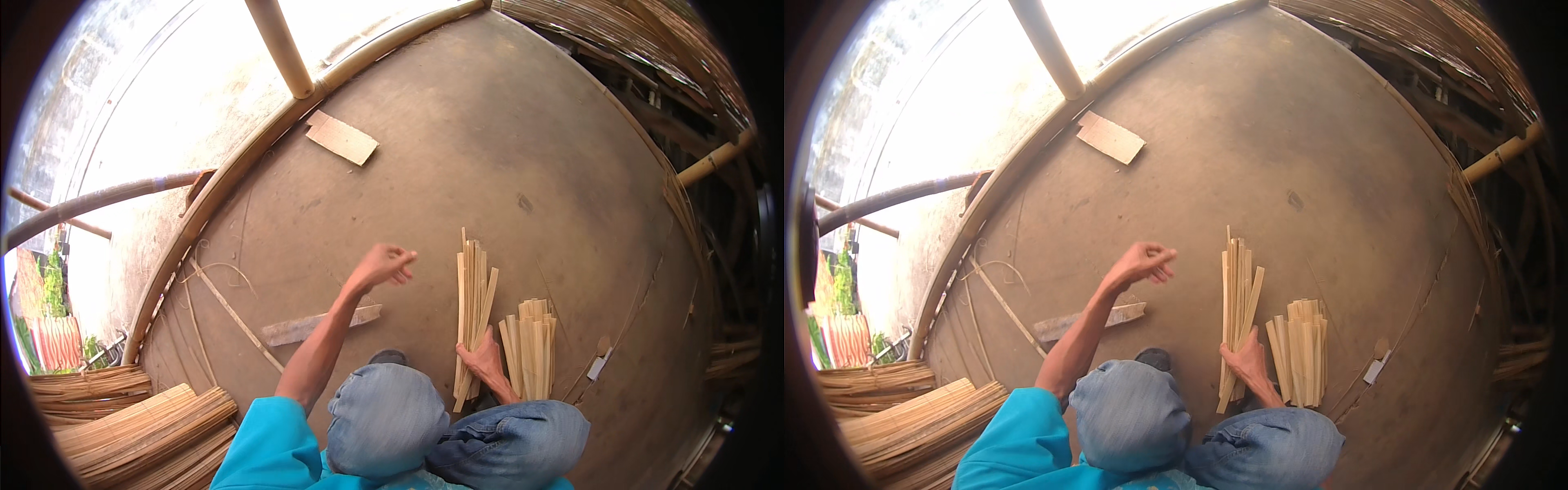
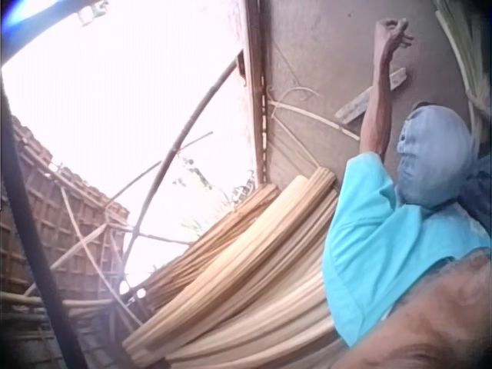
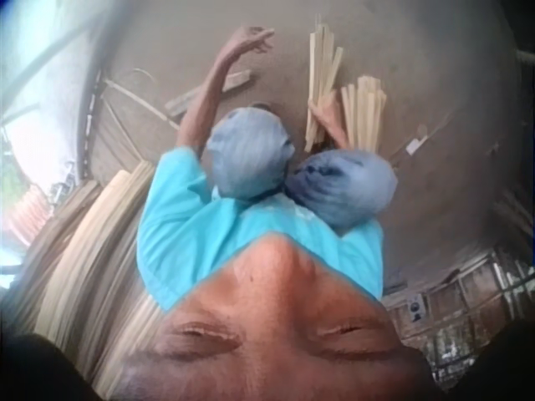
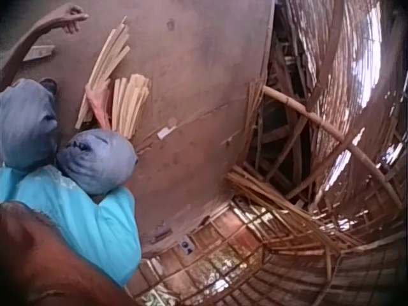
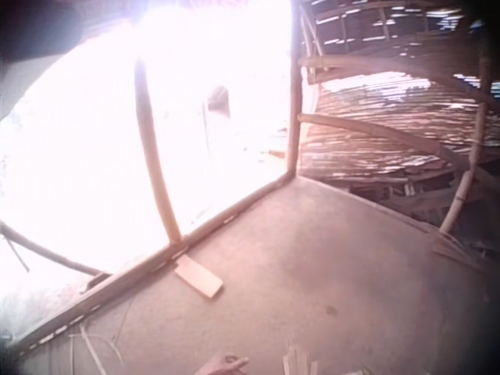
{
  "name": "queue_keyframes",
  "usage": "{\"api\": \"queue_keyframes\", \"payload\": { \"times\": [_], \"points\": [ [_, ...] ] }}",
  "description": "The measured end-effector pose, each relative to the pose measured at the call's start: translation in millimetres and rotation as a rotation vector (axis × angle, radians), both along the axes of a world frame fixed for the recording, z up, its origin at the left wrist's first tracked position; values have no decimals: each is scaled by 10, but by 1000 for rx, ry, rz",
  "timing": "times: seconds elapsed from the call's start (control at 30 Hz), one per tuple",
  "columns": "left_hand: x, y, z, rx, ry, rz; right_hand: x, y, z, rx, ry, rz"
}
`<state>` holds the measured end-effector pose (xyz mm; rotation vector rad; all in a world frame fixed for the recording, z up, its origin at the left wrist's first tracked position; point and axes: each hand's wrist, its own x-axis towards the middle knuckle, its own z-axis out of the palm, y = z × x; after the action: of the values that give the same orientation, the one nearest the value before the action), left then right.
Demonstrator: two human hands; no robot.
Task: The person sits on the ground and uses a machete to split bamboo strips into thinner pieces. They gather the finished strips, stand, and carry them into a covered area, then sit and arrange the strips on the floor.
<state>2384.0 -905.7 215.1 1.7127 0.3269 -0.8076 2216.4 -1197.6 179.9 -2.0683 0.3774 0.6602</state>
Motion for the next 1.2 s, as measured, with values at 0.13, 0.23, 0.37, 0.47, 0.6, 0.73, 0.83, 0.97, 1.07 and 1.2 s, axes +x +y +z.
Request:
{"api": "queue_keyframes", "payload": {
  "times": [0.13, 0.23, 0.37, 0.47, 0.6, 0.73, 0.83, 0.97, 1.07, 1.2],
  "points": [
    [1027, 650, -460, 324, -332, 581, -84, 106, -91, -108, -240, 157],
    [1560, 917, -645, 418, -229, 735, 11, 170, 135, -224, -23, 298],
    [1973, 647, -702, 532, -153, 711, 24, 50, 154, -279, 72, 354],
    [2153, 686, -784, 537, -86, 850, 38, 17, 190, -229, 62, 351],
    [2179, 924, -878, 313, -58, 979, -11, 45, 40, -265, -4, 377],
    [1822, 927, -674, 36, -161, 996, 94, -56, 93, -330, 57, 388],
    [1187, 860, -361, 9, -445, 864, 364, -195, 433, -359, 186, 310],
    [162, 979, -270, 404, -616, 797, 763, -374, 583, -388, -87, 154],
    [-670, 1066, -322, 875, -654, 685, 1327, -464, 875, -394, -326, 191],
    [-1548, 1205, -590, 1237, -566, 516, 2141, -176, 1092, -436, -517, 458]
  ]
}}
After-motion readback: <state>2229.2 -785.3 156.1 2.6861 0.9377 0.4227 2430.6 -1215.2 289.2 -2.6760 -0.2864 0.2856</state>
